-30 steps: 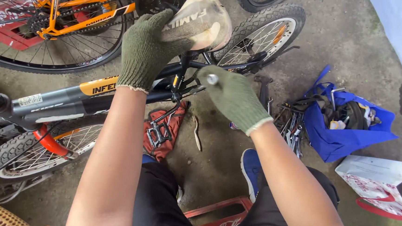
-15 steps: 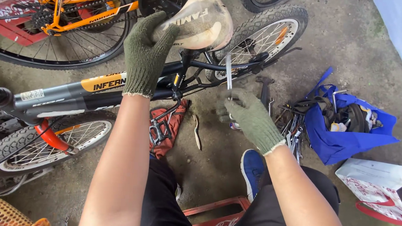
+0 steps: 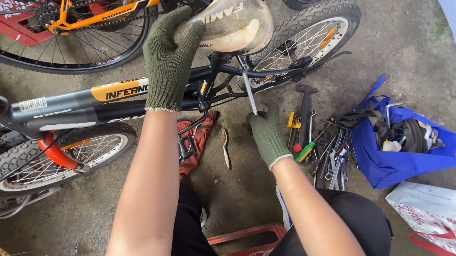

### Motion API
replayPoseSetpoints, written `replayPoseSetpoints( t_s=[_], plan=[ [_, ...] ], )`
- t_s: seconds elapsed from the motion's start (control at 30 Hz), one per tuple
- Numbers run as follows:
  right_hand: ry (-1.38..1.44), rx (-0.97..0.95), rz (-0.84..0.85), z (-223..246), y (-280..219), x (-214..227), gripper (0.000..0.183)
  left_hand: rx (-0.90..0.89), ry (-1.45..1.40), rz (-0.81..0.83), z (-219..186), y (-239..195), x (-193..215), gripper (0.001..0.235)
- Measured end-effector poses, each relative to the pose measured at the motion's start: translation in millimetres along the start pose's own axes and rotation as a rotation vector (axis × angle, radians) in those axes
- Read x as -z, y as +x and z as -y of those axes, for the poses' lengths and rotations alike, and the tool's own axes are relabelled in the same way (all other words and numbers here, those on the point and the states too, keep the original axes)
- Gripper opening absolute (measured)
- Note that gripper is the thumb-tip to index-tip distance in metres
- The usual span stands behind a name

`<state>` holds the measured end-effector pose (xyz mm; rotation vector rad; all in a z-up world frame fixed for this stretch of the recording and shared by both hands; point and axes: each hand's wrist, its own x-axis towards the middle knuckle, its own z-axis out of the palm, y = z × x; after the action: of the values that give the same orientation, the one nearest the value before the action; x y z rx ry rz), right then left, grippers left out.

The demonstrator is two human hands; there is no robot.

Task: The person uses a wrench to loosen and remove the bolt securing the bicycle seat. They then detach the seat from the seat post and place it on the ground next to the bike.

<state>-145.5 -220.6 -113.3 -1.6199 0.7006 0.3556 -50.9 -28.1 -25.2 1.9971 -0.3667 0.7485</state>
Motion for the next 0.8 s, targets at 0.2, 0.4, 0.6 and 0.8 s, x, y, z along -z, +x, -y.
replayPoseSetpoints(
  t_s=[0.2, 0.4, 0.6, 0.8],
  plan=[
    [0.297, 0.258, 0.042, -50.1, 28.9, -15.7, 0.033, -0.026, 0.041, 0.007, 0.9, -0.2, 1.5, 0.028],
    [0.139, 0.398, 0.011, -29.8, 16.7, -19.9, 0.028, -0.012, 0.029, 0.004, -1.8, -0.3, 2.6, 0.028],
    [-0.135, 0.593, 0.013, -65.0, 49.9, -25.7, 0.026, -0.029, 0.070, 0.017, 0.2, 1.2, 3.4, 0.030],
    [0.202, 0.483, 0.030, -68.9, 51.6, -39.6, 0.022, -0.043, 0.135, 0.024, 4.4, 2.9, 3.7, 0.031]
  ],
)
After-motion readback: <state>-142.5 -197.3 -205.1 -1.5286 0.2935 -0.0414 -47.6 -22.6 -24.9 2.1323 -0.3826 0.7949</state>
